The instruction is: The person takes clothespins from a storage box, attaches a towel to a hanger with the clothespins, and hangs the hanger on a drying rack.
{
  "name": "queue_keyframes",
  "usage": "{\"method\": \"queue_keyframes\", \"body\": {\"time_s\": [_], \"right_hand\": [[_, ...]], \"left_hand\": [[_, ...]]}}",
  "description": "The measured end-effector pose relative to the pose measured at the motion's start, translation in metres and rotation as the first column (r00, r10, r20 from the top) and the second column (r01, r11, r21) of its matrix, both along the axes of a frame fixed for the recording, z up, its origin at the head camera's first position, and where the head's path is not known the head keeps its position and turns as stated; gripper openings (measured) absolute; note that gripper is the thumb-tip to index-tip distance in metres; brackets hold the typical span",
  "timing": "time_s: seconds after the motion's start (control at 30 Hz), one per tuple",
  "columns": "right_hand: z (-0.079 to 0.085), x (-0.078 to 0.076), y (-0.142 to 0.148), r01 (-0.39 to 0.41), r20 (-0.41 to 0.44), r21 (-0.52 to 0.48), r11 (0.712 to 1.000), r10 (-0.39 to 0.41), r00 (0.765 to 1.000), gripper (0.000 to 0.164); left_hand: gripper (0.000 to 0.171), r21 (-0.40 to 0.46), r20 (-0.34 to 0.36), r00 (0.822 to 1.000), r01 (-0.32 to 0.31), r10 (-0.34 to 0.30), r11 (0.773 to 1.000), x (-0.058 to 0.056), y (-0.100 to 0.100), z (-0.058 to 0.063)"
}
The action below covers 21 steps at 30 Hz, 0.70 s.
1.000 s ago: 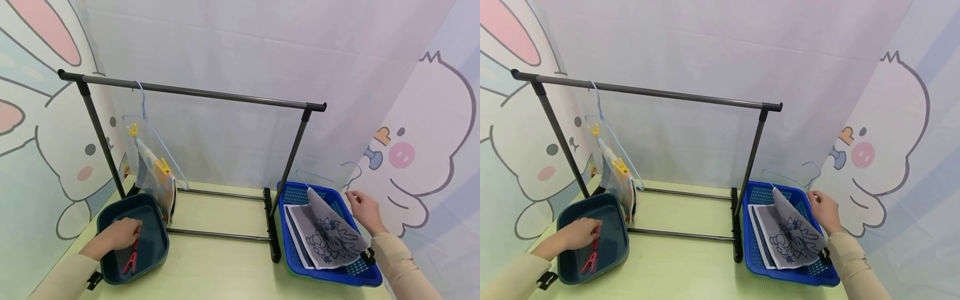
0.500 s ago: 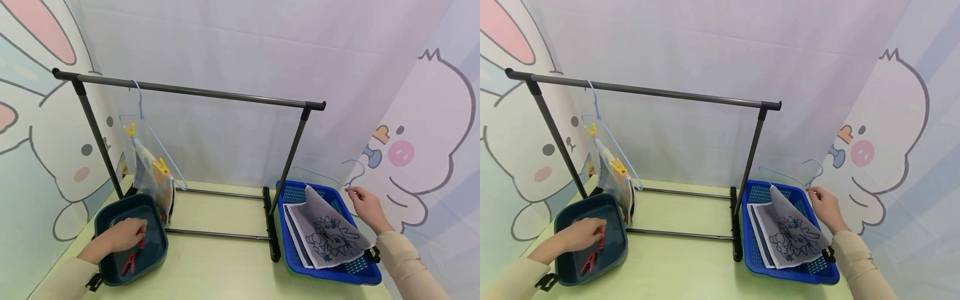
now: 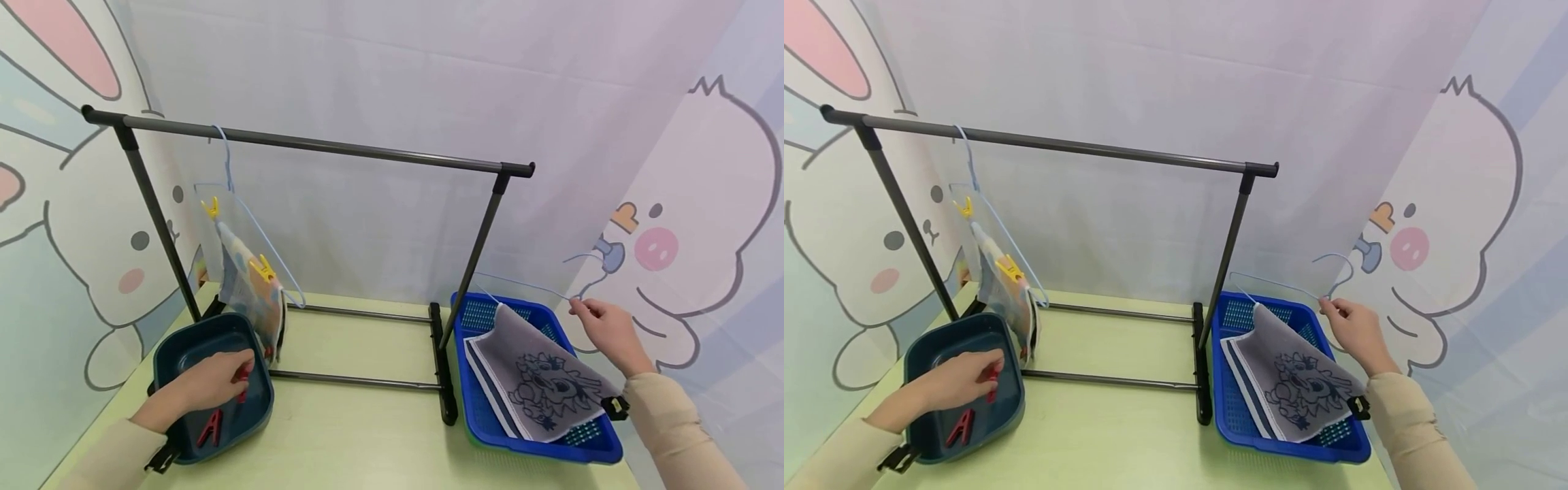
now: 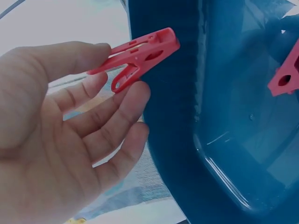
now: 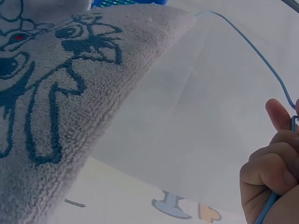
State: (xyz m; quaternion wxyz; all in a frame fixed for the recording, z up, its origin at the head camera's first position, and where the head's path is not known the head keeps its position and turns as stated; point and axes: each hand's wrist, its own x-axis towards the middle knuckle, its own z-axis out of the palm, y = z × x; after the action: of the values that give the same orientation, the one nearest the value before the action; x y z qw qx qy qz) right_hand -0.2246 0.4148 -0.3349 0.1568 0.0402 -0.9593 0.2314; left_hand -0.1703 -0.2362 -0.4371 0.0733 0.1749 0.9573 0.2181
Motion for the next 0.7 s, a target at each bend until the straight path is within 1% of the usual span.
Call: {"method": "queue_keyframes", "body": {"time_s": [0.1, 0.2, 0.3, 0.4, 0.5, 0.6, 0.7], "right_hand": [[0.006, 0.005, 0.000, 0.017, 0.004, -0.005, 1.000, -0.017, 1.000, 0.053], [0.012, 0.010, 0.000, 0.032, 0.012, -0.007, 0.999, -0.031, 0.999, 0.055], [0.018, 0.014, 0.001, 0.044, -0.006, -0.001, 0.999, -0.044, 0.999, 0.054], [0.026, 0.019, 0.002, 0.053, -0.037, 0.011, 0.999, -0.053, 0.998, 0.052], [0.033, 0.025, 0.001, 0.057, -0.072, 0.013, 0.998, -0.056, 0.996, 0.050], [0.038, 0.030, -0.001, 0.065, -0.087, 0.012, 0.998, -0.063, 0.994, 0.050], [0.042, 0.035, -0.002, 0.068, -0.069, 0.011, 0.998, -0.067, 0.995, 0.051]], "left_hand": [[0.017, -0.009, 0.020, 1.000, -0.020, 0.020, 1.000, 0.001, 0.004, 0.003], [0.024, -0.016, 0.043, 0.998, -0.036, 0.037, 0.999, 0.002, 0.010, 0.006], [0.028, -0.013, 0.046, 0.999, -0.023, 0.024, 1.000, 0.003, 0.016, 0.008], [0.023, -0.002, 0.039, 0.999, 0.006, -0.006, 1.000, 0.004, 0.021, 0.011], [0.020, 0.028, 0.038, 0.998, 0.053, -0.054, 0.998, 0.006, 0.027, 0.014], [0.018, 0.051, 0.034, 0.994, 0.098, -0.100, 0.994, 0.007, 0.032, 0.017], [0.017, 0.059, 0.017, 0.991, 0.130, -0.132, 0.990, 0.008, 0.034, 0.018]]}}
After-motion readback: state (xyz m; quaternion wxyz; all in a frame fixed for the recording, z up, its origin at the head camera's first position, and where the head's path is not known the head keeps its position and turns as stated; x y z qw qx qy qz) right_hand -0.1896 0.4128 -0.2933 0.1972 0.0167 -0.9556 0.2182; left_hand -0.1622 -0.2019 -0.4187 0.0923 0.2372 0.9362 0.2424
